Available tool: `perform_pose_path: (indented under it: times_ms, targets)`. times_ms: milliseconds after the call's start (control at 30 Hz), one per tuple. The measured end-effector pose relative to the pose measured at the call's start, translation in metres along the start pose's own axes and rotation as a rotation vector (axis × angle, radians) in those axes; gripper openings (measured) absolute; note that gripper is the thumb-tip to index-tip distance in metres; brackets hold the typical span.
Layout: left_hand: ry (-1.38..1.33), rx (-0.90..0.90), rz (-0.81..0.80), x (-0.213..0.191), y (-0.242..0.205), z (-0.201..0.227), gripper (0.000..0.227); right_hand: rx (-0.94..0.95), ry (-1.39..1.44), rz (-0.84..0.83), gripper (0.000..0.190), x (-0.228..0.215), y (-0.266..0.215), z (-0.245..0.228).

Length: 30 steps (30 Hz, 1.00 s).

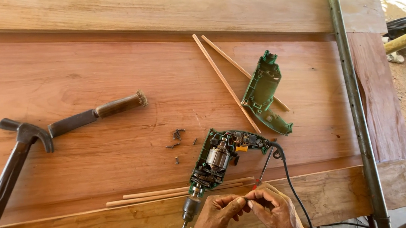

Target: The person picks up a corded electric drill from a wooden workbench, uses a screwdriver to remove screws, and opens the drill's housing. They then work on the drill's internal components with both hands, manipulating small parts and screws while the housing halves, a hammer, and thin wooden dowels lie on the bench.

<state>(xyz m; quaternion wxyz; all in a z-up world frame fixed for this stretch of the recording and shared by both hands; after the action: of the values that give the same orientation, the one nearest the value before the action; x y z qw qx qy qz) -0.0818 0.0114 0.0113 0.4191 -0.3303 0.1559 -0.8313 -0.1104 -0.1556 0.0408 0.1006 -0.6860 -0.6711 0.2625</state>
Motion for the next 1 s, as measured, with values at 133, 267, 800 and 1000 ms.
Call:
perform_pose_path:
  times_ms: [133,267,800,1000]
  targets:
    - [-0.118,0.002,-0.007,0.002,-0.009,-0.010,0.030,-0.079,-0.026,-0.001,0.011,0.004,-0.009,-0.006]
    - [-0.192,0.009,0.023,0.006,-0.016,-0.015,0.029,-0.075,0.028,-0.043,0.011,0.003,-0.013,0.011]
    - [-0.286,0.190,0.344,0.040,-0.042,-0.053,0.019,0.242,0.797,-0.426,0.020,-0.016,-0.037,0.030]
    - [-0.205,0.248,0.378,0.066,-0.051,-0.044,0.018,0.349,0.868,-0.526,0.017,-0.026,-0.050,0.041]
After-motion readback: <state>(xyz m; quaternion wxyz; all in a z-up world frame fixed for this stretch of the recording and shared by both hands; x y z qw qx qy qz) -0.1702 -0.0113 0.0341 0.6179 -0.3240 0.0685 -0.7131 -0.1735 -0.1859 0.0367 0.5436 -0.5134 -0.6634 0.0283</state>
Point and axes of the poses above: each hand's wrist, its own y-axis towards the middle knuckle, its own x-axis out of the palm, z = x × y, the point moved 5 cm from there along y, towards the middle knuckle, and after that the axes turned 1 degree about -z, right-handed, at the moved point
